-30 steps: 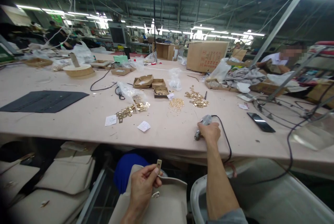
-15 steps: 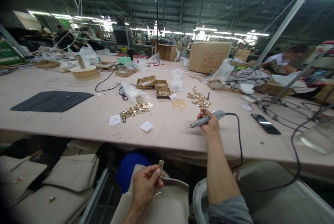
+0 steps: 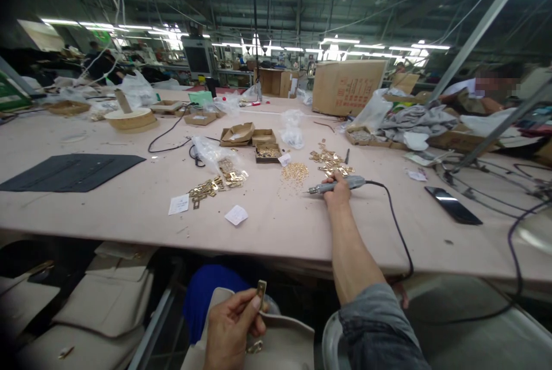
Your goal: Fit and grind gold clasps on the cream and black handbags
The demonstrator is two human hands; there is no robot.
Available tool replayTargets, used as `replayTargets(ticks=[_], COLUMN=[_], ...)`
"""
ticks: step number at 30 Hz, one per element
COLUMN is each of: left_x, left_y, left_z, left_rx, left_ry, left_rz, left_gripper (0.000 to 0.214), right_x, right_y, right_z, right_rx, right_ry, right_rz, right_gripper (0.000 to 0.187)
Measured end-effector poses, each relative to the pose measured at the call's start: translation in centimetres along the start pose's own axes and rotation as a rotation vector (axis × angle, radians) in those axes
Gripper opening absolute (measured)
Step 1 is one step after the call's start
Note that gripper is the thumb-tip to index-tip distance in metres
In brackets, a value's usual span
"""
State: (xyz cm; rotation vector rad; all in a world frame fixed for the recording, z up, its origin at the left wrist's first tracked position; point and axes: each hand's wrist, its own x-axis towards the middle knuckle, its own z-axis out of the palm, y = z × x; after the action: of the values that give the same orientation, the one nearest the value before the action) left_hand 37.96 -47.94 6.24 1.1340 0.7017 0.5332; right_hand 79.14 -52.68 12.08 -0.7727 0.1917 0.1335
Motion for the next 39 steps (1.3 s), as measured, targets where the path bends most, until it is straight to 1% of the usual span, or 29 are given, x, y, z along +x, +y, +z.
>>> replayTargets(ticks=[8,15,23,39], left_x=[0.4,0.5,0.4,0.4], left_y=[-0.1,0.1,0.1,-0.1], left_z=[0.4,0.6,0.5,0.5], left_rx=[0.011,-0.003,-0.024,-0.018], left_ry=[0.015,0.023,0.009,0.022], left_rz=[-0.048,-0.073,-0.061,-0.054], left_gripper=[0.052,0.055,0.051,0.054], right_x=[0.5,0.2,0.1,0.0], right_y=[0.7,1.0,1.1,0.9], right_z=[0.5,0.9,0.9,0.4], right_rx=[-0.027,-0.054,-0.069,-0.078], right_ry=[0.080,0.110,0.136,0.095], right_rz=[-0.014,-0.033,-0.040,-0.038], right_gripper=[0.029,0.020,0.021,0.020])
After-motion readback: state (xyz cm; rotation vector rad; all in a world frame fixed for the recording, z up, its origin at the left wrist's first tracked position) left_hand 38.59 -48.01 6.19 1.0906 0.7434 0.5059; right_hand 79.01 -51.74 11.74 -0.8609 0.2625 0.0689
